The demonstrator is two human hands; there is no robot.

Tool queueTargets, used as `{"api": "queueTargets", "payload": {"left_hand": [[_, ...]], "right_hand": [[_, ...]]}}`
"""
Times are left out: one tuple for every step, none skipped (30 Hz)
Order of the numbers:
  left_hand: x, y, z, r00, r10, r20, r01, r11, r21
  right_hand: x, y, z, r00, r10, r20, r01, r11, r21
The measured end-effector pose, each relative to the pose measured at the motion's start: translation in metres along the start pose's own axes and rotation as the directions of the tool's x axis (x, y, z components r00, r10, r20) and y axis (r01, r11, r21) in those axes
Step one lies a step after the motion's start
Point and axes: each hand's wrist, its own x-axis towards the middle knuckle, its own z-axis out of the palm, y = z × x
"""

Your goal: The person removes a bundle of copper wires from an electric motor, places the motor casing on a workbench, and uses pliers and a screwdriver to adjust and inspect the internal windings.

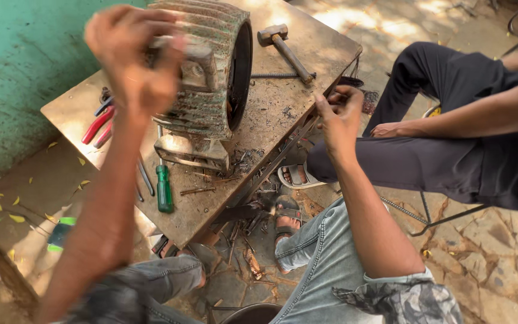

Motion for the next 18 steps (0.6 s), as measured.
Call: {"api": "queueTargets", "payload": {"left_hand": [[-0.004,0.009,0.020,0.989,-0.087,-0.116,0.082,0.996,-0.041],[-0.005,0.012,0.034,0.987,-0.044,-0.153,0.050,0.998,0.032],[-0.008,0.014,0.048,0.982,-0.005,-0.188,0.025,0.994,0.105],[-0.011,0.012,0.055,0.975,0.037,-0.219,0.002,0.984,0.177],[-0.012,0.007,0.058,0.976,0.027,-0.215,0.012,0.984,0.179],[-0.012,0.003,0.061,0.977,0.017,-0.211,0.022,0.983,0.181],[-0.014,-0.001,0.062,0.979,0.007,-0.205,0.033,0.982,0.187],[-0.015,-0.002,0.062,0.981,0.000,-0.196,0.037,0.982,0.183],[-0.015,-0.003,0.062,0.982,-0.004,-0.189,0.040,0.982,0.183],[-0.016,-0.003,0.060,0.983,-0.009,-0.183,0.042,0.982,0.182],[-0.018,-0.001,0.058,0.978,0.004,-0.210,0.034,0.983,0.180],[-0.022,0.001,0.056,0.971,0.018,-0.237,0.026,0.983,0.179],[-0.020,0.001,0.056,0.961,0.040,-0.272,0.008,0.985,0.175],[-0.023,0.001,0.051,0.968,0.025,-0.251,0.015,0.988,0.154],[-0.033,0.002,0.044,0.975,0.002,-0.224,0.028,0.991,0.129],[-0.042,0.002,0.036,0.981,-0.020,-0.195,0.041,0.994,0.104],[-0.051,0.001,0.027,0.982,-0.015,-0.187,0.031,0.996,0.084],[-0.058,-0.001,0.017,0.984,-0.009,-0.179,0.021,0.998,0.065]], "right_hand": [[0.002,0.002,0.007,1.000,-0.021,0.015,0.021,1.000,-0.003],[0.003,0.004,0.013,0.999,-0.036,0.035,0.038,0.998,-0.051],[0.003,0.006,0.018,0.997,-0.047,0.058,0.053,0.993,-0.104],[0.002,0.008,0.022,0.995,-0.057,0.083,0.069,0.985,-0.155],[0.005,0.009,0.026,0.993,-0.082,0.084,0.098,0.975,-0.200],[0.006,0.011,0.029,0.990,-0.108,0.087,0.126,0.962,-0.244],[0.004,0.013,0.032,0.987,-0.130,0.093,0.151,0.947,-0.284],[0.004,0.014,0.033,0.988,-0.124,0.087,0.146,0.939,-0.311],[0.005,0.014,0.034,0.989,-0.123,0.083,0.143,0.931,-0.335],[0.004,0.015,0.034,0.990,-0.121,0.078,0.141,0.923,-0.359],[0.003,0.016,0.036,0.987,-0.142,0.080,0.161,0.913,-0.375],[0.002,0.016,0.036,0.983,-0.163,0.082,0.182,0.902,-0.392],[0.008,0.016,0.036,0.977,-0.196,0.079,0.211,0.888,-0.408],[0.011,0.017,0.040,0.976,-0.203,0.083,0.219,0.894,-0.392],[0.013,0.019,0.041,0.976,-0.200,0.087,0.218,0.899,-0.381],[0.016,0.021,0.041,0.976,-0.198,0.091,0.218,0.903,-0.369],[0.020,0.024,0.046,0.969,-0.216,0.118,0.245,0.888,-0.389],[0.030,0.025,0.052,0.962,-0.233,0.145,0.273,0.872,-0.407]]}}
